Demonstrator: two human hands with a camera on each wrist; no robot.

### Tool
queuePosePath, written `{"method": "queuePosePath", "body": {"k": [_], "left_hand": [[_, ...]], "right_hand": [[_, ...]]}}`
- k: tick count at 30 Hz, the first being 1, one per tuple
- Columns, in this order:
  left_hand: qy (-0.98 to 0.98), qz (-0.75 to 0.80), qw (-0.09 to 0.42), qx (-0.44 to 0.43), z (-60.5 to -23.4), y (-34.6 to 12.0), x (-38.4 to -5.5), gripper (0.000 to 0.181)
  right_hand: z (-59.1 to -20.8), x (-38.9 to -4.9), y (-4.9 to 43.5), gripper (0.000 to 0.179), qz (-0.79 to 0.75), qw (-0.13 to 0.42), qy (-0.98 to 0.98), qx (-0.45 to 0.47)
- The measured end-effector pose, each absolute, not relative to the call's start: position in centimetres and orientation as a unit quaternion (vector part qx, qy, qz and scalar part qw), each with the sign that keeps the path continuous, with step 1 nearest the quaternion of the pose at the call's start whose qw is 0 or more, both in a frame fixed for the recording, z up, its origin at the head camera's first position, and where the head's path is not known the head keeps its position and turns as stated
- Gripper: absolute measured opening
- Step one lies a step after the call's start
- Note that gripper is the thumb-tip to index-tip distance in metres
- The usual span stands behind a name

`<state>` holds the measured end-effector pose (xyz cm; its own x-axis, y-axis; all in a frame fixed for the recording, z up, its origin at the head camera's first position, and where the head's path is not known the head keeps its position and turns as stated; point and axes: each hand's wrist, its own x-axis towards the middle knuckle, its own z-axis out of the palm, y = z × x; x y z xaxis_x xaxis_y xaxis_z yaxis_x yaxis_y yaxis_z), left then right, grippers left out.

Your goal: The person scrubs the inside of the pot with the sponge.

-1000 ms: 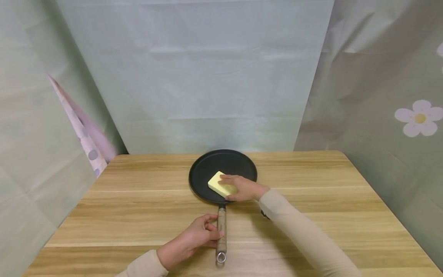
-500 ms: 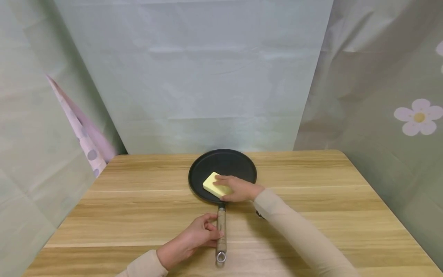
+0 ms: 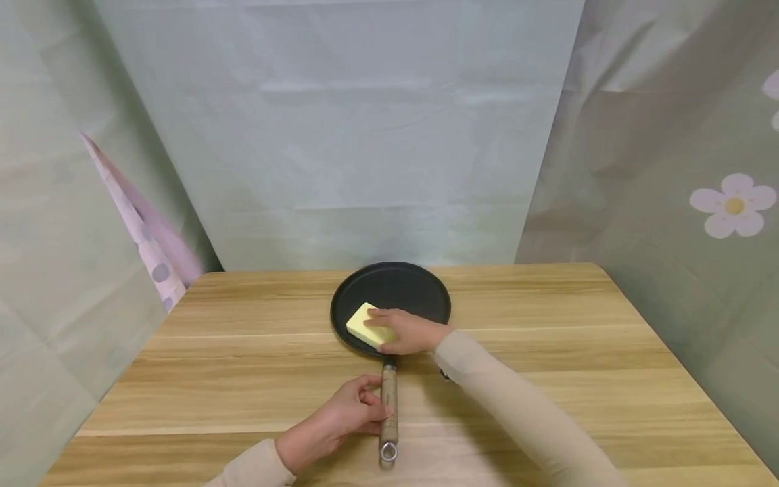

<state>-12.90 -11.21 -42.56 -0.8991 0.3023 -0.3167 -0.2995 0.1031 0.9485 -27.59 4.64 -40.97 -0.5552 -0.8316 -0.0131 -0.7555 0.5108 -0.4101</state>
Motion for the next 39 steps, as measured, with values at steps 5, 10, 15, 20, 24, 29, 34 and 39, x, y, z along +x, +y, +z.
{"method": "queuePosePath", "body": {"k": [5,10,15,20,24,29,34,39], "left_hand": [[0.707,0.672,0.221,0.003,-42.7,-11.2,-12.9,0.061],[0.704,0.674,0.223,0.006,-42.8,-11.2,-12.9,0.062],[0.707,0.670,0.226,0.006,-42.7,-11.3,-13.0,0.063],[0.708,0.669,0.227,0.006,-42.7,-11.3,-13.0,0.064],[0.706,0.671,0.227,0.008,-42.8,-11.3,-13.0,0.063],[0.705,0.672,0.229,0.011,-42.8,-11.3,-13.1,0.062],[0.705,0.672,0.229,0.010,-42.8,-11.3,-13.0,0.062],[0.708,0.668,0.228,0.012,-42.8,-11.3,-13.0,0.062]], "right_hand": [[-41.0,-27.8,4.0,0.056,-0.174,0.099,0.861,-0.468],[-41.0,-28.1,3.2,0.057,-0.166,0.106,0.866,-0.459],[-41.0,-28.3,2.6,0.057,-0.161,0.110,0.870,-0.452],[-40.8,-28.5,2.1,0.057,-0.158,0.115,0.873,-0.447],[-40.8,-28.7,1.8,0.058,-0.154,0.116,0.877,-0.441],[-40.7,-28.9,1.4,0.059,-0.150,0.119,0.883,-0.428],[-40.5,-29.1,1.0,0.059,-0.150,0.125,0.888,-0.417],[-40.3,-29.4,0.7,0.059,-0.149,0.126,0.889,-0.414]]}}
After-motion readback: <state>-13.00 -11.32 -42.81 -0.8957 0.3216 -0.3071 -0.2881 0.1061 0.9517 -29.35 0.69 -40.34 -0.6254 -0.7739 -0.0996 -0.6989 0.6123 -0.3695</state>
